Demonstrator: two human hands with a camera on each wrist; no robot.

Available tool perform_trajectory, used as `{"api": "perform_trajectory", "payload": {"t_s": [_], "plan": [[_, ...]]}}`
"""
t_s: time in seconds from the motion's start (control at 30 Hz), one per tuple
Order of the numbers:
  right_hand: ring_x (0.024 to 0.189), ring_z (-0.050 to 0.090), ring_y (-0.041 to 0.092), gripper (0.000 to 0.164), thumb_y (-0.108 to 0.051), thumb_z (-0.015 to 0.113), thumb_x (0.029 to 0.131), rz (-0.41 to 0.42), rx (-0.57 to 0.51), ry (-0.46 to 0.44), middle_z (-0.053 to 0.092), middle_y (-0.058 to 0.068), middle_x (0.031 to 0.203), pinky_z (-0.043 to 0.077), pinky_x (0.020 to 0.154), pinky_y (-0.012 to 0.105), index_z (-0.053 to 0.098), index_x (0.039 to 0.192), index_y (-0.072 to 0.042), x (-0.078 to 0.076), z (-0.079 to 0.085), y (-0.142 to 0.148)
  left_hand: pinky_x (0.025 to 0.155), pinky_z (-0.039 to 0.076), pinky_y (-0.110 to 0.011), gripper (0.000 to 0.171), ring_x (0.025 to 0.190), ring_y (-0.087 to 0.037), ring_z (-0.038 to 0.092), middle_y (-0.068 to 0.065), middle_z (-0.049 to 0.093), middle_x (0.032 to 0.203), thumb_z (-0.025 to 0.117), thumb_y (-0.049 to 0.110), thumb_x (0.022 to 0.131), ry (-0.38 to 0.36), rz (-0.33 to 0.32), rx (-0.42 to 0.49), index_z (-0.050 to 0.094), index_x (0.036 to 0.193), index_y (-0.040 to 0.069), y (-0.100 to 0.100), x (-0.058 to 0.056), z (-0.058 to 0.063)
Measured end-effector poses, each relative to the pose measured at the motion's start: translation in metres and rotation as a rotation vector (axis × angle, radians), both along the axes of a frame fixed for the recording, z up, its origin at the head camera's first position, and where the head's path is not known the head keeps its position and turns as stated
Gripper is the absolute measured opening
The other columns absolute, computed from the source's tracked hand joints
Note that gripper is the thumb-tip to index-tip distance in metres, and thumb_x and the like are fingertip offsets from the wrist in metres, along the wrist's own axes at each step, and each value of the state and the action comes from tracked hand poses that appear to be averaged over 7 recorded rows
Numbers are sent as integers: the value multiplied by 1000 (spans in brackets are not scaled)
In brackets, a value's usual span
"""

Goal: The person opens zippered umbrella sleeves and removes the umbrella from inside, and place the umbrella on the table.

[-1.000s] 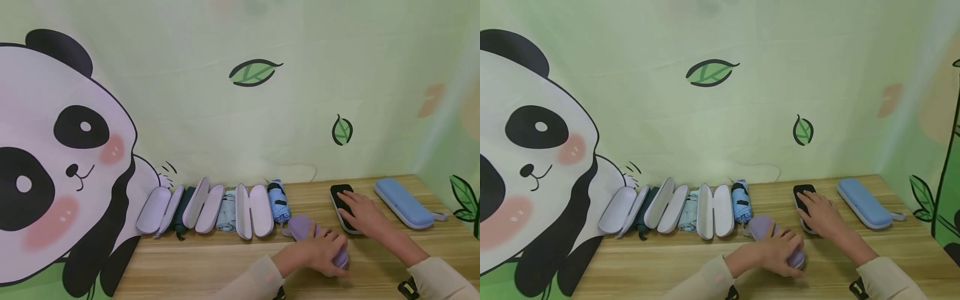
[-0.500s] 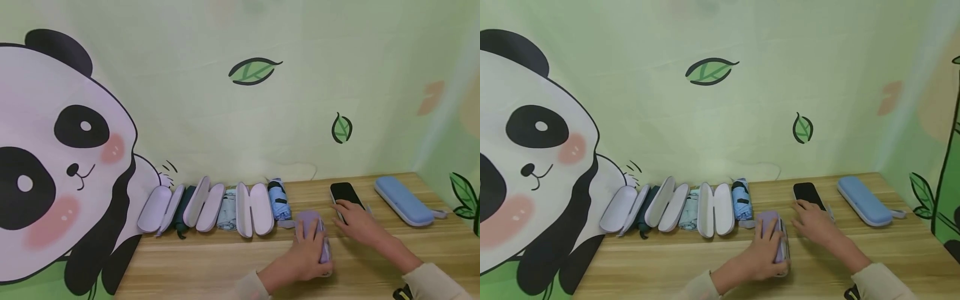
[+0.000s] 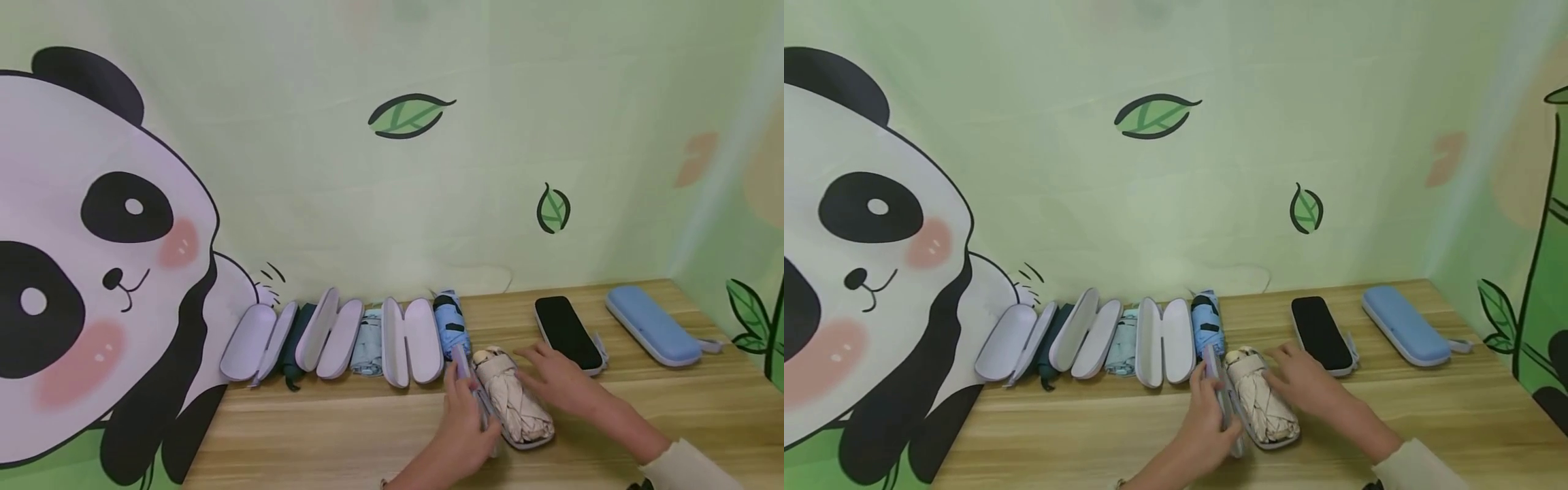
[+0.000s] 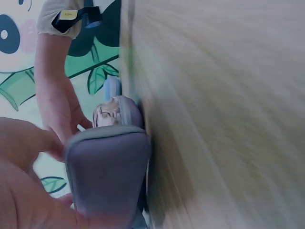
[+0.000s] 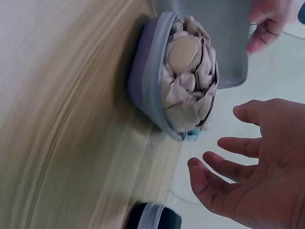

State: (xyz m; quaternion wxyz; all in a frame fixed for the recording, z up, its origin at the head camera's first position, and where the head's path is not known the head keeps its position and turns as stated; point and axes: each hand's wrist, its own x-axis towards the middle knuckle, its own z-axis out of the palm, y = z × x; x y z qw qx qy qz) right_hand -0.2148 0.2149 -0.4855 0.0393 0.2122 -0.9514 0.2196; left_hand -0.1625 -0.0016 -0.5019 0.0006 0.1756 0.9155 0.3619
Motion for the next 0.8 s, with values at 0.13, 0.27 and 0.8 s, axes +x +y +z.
{"api": "perform_trajectory", "payload": {"t_s": [0.13, 0.27, 0.8], "plan": [[100, 66, 35, 48, -26, 66, 99, -4, -12, -34, 61, 20, 118, 54, 80, 51, 59, 136, 4, 4, 4, -10, 118, 28, -51, 48, 152, -40, 19, -17, 22, 164, 67, 19, 92, 332, -108, -600, 54, 136, 7, -16, 4, -10], [107, 64, 40, 53, -29, 67, 98, -28, -12, -73, 60, 25, 122, 53, 86, 54, 57, 137, 6, 8, 5, -22, 119, 27, -42, 42, 149, -26, 33, -3, 46, 155, 60, 32, 99, 589, -246, -950, 60, 138, 16, -26, 3, -17], [100, 63, 54, 88, -43, 79, 86, -208, 119, -156, 53, 42, 125, 53, 77, 60, 41, 146, 10, 6, -13, -54, 122, 11, -51, 87, 156, -27, 13, -8, 16, 169, 18, 72, 101, 151, -371, -977, 19, 163, 11, -31, -5, -43]]}}
